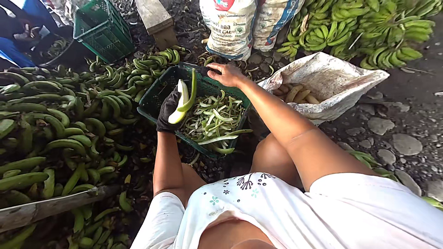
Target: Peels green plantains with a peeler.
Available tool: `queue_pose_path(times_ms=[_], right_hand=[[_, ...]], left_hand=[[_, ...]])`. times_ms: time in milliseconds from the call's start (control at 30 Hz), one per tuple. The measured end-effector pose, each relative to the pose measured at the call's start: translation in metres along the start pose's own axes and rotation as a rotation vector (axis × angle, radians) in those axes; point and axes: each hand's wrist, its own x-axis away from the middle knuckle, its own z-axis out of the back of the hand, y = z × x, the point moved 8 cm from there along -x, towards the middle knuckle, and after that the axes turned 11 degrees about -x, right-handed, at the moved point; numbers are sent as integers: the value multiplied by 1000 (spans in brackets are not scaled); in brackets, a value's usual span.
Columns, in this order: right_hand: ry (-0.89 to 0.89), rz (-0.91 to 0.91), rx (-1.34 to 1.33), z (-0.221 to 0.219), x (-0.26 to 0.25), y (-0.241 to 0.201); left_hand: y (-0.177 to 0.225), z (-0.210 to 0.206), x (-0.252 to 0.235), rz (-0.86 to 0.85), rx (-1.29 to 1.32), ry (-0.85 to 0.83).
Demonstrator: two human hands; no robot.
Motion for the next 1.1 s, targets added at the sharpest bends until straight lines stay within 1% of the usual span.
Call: queue_pose_path(times_ms=[100, 267, 433, 500, 600, 767, 833, 933, 1000, 1100], right_hand=[[54, -11, 39, 1, 10, -8], [152, 75, 130, -10, 34, -32], [176, 172, 213, -22, 52, -39], [198, 214, 216, -22, 55, -42], [237, 264, 223, -21, 56, -45], [308, 383, 241, -18, 58, -50], [332, 416, 239, -19, 58, -50], [324, 408, 219, -21, 58, -48], [298, 452, 191, -27, 60, -50], [247, 585, 175, -40, 62, -55]], left_hand=[[-11, 18, -9, 18, 111, 187], [-26, 32, -14, 31, 411, 442], [-47, 30, -4, 201, 489, 689], [-49, 28, -2, 205, 489, 705], [-44, 24, -2, 167, 529, 662], [-34, 18, 4, 217, 436, 675], [-33, 18, 4, 213, 466, 675], [-33, 18, 4, 178, 607, 630], [-35, 19, 3, 188, 671, 623], [-30, 19, 7, 182, 572, 632]])
